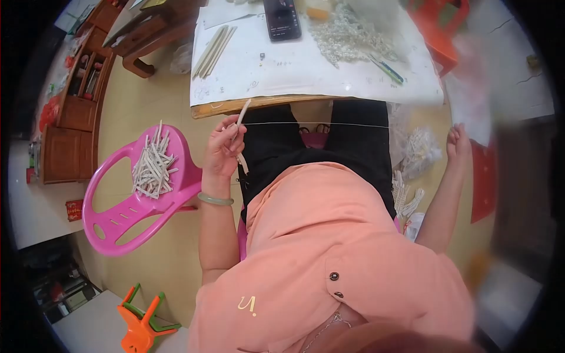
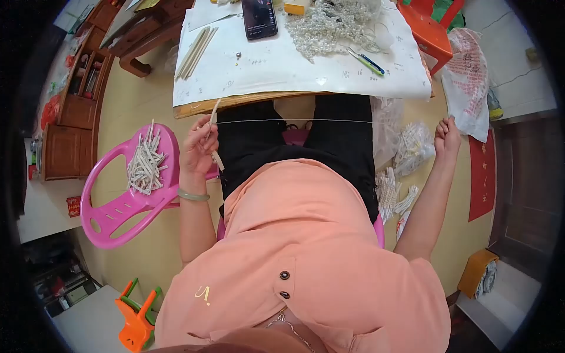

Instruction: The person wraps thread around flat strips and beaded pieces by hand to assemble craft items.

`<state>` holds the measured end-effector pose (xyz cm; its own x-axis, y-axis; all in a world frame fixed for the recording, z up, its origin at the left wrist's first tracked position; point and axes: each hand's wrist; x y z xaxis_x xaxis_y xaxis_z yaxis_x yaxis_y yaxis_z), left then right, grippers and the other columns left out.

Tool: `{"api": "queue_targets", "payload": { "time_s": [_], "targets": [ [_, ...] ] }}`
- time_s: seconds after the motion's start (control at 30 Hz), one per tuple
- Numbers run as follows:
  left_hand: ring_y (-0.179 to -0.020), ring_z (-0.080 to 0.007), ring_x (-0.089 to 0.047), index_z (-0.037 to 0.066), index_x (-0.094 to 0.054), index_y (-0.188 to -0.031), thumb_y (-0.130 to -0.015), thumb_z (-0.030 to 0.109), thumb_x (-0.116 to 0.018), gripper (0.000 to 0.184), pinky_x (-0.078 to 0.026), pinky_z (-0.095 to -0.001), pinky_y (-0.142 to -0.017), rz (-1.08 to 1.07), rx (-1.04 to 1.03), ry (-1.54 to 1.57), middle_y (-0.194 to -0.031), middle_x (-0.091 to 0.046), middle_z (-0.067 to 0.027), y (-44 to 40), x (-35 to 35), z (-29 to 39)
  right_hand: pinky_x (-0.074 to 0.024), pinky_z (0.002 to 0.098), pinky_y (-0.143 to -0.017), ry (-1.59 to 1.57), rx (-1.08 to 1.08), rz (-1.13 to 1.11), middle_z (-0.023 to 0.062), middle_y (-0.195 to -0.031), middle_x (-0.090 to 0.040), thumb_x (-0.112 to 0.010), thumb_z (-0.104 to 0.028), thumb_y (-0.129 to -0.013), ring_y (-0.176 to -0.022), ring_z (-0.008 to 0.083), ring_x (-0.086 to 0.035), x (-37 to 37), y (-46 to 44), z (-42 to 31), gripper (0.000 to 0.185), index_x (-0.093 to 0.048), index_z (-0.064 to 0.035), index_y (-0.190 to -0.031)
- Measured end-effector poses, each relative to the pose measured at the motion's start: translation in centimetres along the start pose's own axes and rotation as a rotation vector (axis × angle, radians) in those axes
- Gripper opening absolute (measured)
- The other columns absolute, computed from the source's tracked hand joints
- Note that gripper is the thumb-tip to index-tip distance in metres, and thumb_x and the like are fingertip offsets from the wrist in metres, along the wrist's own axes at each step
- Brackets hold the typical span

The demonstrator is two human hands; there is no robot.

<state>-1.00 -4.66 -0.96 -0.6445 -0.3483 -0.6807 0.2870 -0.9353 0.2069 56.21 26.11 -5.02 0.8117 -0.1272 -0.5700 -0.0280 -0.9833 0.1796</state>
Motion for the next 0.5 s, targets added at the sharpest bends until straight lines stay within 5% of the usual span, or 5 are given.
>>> {"api": "queue_targets", "payload": {
  "time_s": [0.07, 0.23, 0.37, 0.5],
  "targets": [
    [-0.050, -0.0057, -0.038, 0.002, -0.055, -0.113, -0.085, 0.007, -0.056, 0.029, -0.030, -0.0173, -0.045, 0.020, -0.028, -0.028, -0.084, -0.062, -0.0089, 0.1, 0.2, 0.0, -0.0348, 0.0170, -0.048, -0.021, -0.062, -0.171, 0.0034, -0.080, -0.053, -0.049, -0.015, -0.095, -0.058, 0.0059, -0.044, -1.0, 0.8, 0.1, 0.016, -0.050, 0.0003, -0.099],
    [-0.071, -0.0118, -0.049, -0.004, -0.048, -0.123, -0.091, 0.013, -0.049, 0.037, -0.039, -0.0199, -0.057, 0.058, -0.051, 0.013, -0.106, -0.060, -0.0176, 0.3, -0.8, 0.2, -0.0505, 0.0175, -0.069, 0.214, 0.025, 0.106, 0.0076, -0.102, -0.062, -0.059, -0.020, -0.091, -0.083, 0.0092, -0.060, -0.8, 1.6, -0.7, 0.025, -0.055, -0.0004, -0.105],
    [-0.079, -0.0149, -0.050, -0.007, -0.042, -0.128, -0.094, 0.017, -0.045, 0.041, -0.042, -0.0222, -0.065, 0.015, -0.043, 0.099, -0.115, -0.056, -0.0198, 0.0, -1.2, 0.0, -0.0497, 0.0172, -0.066, 0.274, -0.010, 0.169, 0.0061, -0.098, -0.062, -0.061, -0.021, -0.089, -0.080, 0.0086, -0.060, 4.0, -0.2, -2.0, 0.025, -0.055, -0.0023, -0.105],
    [-0.079, -0.0135, -0.052, -0.007, -0.044, -0.127, -0.095, 0.015, -0.046, 0.039, -0.044, -0.0226, -0.066, 0.000, -0.035, 0.049, -0.111, -0.057, -0.0173, -0.5, -0.3, -0.9, -0.0498, 0.0169, -0.067, 0.179, 0.031, -0.036, 0.0069, -0.098, -0.062, -0.059, -0.018, -0.090, -0.084, 0.0092, -0.060, 7.7, -2.1, -2.0, 0.027, -0.055, 0.0003, -0.108]
  ]
}}
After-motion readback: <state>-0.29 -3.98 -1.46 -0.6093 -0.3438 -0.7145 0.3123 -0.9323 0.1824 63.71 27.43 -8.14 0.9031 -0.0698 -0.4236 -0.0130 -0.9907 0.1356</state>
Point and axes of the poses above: each hand's wrist, its own y-axis away from the middle knuckle, its own x-axis out of the back of the hand, z = x × y
